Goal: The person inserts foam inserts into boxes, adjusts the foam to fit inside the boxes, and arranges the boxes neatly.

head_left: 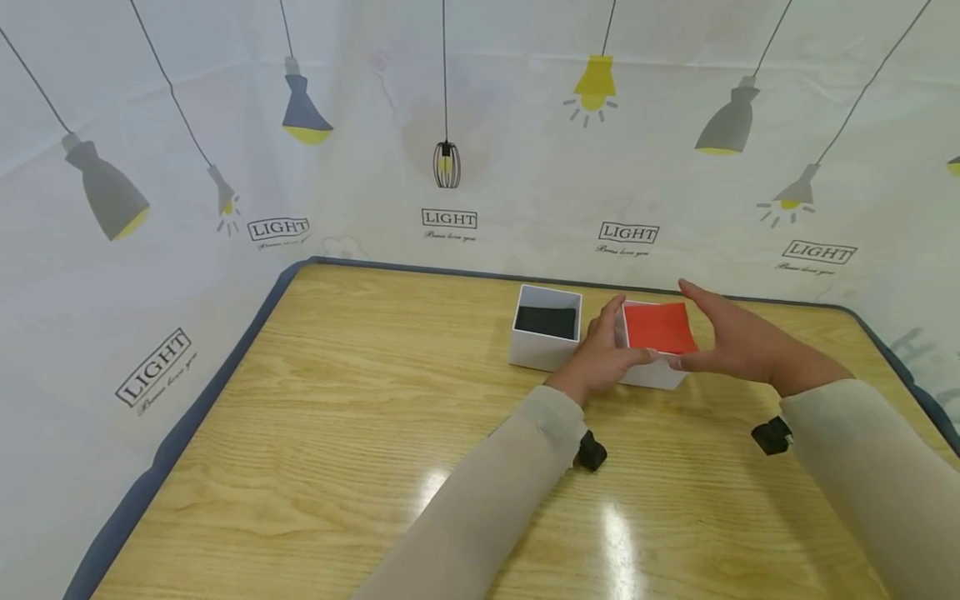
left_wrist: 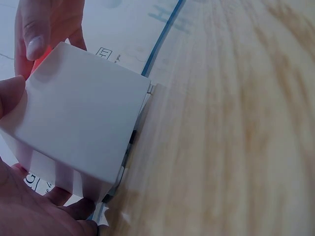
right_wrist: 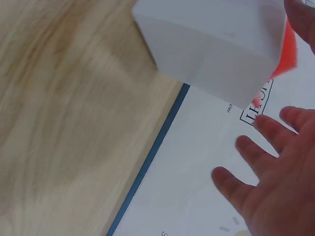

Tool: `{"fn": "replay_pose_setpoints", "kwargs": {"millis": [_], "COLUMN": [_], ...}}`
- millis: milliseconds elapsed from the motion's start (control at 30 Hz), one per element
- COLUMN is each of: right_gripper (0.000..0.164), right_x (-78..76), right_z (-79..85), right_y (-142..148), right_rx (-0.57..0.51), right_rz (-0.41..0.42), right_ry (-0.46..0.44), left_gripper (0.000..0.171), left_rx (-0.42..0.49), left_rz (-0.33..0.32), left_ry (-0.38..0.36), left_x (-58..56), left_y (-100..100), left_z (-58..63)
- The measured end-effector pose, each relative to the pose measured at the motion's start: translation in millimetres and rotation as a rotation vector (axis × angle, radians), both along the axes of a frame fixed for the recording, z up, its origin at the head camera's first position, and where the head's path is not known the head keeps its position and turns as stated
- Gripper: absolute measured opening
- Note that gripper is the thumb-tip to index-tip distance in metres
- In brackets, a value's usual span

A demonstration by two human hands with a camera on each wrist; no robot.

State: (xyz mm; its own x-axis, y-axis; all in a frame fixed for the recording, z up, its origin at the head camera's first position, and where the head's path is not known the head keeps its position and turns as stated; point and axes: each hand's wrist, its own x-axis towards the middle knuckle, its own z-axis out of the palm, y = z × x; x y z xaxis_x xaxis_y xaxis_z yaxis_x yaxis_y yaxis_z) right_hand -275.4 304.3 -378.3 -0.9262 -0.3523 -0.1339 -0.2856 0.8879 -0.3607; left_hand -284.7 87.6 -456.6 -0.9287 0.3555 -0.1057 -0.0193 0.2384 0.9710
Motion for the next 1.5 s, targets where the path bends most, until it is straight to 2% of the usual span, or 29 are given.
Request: {"fn": "replay_pose_setpoints", "kwargs": {"millis": [67, 167, 300, 400, 533, 833, 1200, 1500], "right_gripper": [0.119, 0.105, 0.084, 0.073, 0.07, 0.069, 0.066, 0.064], "right_x": [4.5, 13.8, 27.3, 35.1, 41.4, 42.3, 35.0, 29.3], "right_z": [-2.0, -3.7, -6.7, -8.9, -9.3, -9.6, -15.2, -21.6], "right_y": [2, 3, -1, -5, -12, -18, -23, -23], "right_rx": [0.013, 0.051, 0.129, 0.17, 0.214, 0.278, 0.285, 0.261], "right_rz": [0.005, 0.048, 0.171, 0.258, 0.299, 0.308, 0.287, 0.29], "right_ry": [0.045, 0.152, 0.317, 0.381, 0.37, 0.329, 0.306, 0.322], "left_gripper": [0.096, 0.096, 0.095, 0.096, 0.096, 0.097, 0.097, 0.096], "left_rx": [0.0, -0.001, -0.015, -0.023, -0.017, -0.013, -0.028, -0.035], "left_rz": [0.0, 0.003, 0.007, 0.007, 0.007, -0.001, 0.013, 0.018], "left_ry": [0.001, 0.009, 0.011, 0.014, 0.018, 0.018, 0.011, 0.021], "left_x": [0.1, -0.1, -0.5, -1.0, -1.6, -1.2, -1.8, -2.3], "left_y": [0, 1, 1, 1, 0, 0, 1, 1], "left_z": [-0.5, -1.0, -1.7, -2.2, -2.4, -2.5, -1.8, -2.3]}}
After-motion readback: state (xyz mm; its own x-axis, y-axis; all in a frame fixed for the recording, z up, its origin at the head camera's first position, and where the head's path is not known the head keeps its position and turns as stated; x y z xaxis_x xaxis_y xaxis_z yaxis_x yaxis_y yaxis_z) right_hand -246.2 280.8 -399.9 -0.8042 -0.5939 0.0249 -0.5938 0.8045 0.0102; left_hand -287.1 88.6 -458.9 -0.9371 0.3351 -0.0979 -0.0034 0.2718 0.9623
